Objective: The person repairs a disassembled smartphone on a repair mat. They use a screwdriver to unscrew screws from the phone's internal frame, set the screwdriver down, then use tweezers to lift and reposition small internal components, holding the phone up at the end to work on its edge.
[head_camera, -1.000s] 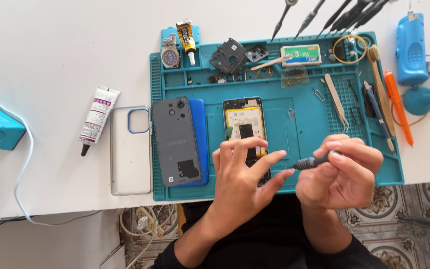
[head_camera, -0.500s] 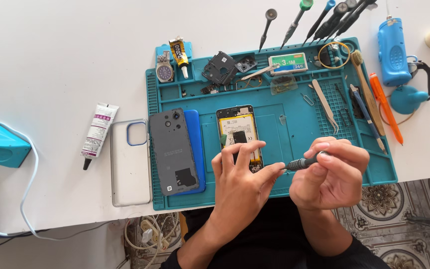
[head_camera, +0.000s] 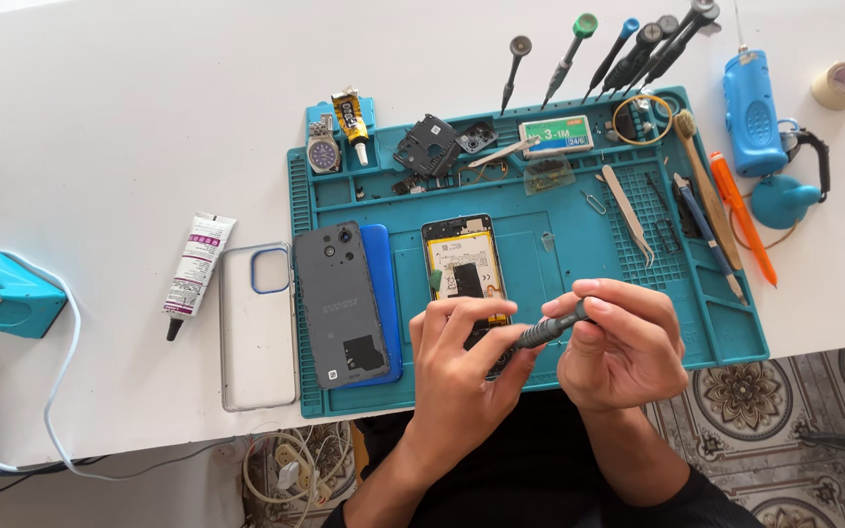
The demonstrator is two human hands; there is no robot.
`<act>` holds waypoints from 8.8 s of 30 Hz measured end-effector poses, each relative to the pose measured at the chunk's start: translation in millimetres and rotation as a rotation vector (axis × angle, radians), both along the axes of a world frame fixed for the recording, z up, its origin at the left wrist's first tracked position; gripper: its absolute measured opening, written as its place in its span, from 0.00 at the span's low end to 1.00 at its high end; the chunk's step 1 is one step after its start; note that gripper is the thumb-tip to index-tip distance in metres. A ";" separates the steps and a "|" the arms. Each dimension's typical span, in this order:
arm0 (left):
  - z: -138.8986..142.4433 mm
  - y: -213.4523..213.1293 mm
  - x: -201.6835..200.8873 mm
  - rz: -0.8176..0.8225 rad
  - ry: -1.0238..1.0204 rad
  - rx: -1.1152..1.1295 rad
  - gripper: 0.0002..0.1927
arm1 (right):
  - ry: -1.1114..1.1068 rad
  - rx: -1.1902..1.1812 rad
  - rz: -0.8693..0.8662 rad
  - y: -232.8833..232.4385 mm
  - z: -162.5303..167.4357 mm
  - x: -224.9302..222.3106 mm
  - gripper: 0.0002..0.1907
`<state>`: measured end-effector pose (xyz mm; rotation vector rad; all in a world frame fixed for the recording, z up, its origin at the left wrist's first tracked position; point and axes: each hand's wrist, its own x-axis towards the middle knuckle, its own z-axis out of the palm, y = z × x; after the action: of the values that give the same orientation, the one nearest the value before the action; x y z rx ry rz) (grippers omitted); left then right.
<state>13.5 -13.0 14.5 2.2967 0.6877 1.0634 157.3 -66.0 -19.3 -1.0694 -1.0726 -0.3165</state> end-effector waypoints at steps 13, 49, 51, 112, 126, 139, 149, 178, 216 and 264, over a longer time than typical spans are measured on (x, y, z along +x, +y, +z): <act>5.8 16.6 -33.2 -0.055 -0.013 0.160 0.11 | -0.253 -0.261 0.535 4.9 28.9 -17.1 0.20; -15.6 20.6 -60.6 -0.009 -0.437 -0.046 0.11 | -0.079 -0.402 0.526 11.3 -7.7 -26.5 0.29; -15.5 20.6 -60.5 -0.010 -0.443 -0.053 0.11 | -0.086 -0.366 0.524 12.0 -7.3 -26.8 0.28; 4.2 26.3 -60.9 -0.107 -0.152 -0.147 0.45 | -0.203 -0.271 0.417 7.7 10.6 -22.2 0.10; 1.6 26.7 -60.6 -0.151 -0.167 -0.231 0.39 | -0.246 -0.221 0.315 8.1 14.5 -23.3 0.07; 14.0 27.8 -54.7 -0.017 -0.189 -0.188 0.41 | -0.278 -0.210 0.307 7.4 11.2 -22.3 0.08; 2.1 25.1 -55.5 0.009 -0.192 -0.161 0.39 | -0.157 -0.157 0.292 3.5 1.8 -22.9 0.08; 2.8 25.5 -55.6 -0.059 -0.099 -0.187 0.33 | -0.166 -0.181 0.276 5.2 0.9 -21.8 0.09; -10.1 30.9 -62.0 -0.086 -0.343 -0.336 0.34 | -0.324 -0.334 0.389 18.4 33.6 -16.3 0.09; 5.8 27.9 -57.7 -0.133 -0.117 -0.180 0.26 | -0.190 -0.132 0.663 8.8 24.9 -11.9 0.07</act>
<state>-44.2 14.9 20.4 2.0778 0.5530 1.0219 145.5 -57.2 5.6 -0.7506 -1.5674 0.1924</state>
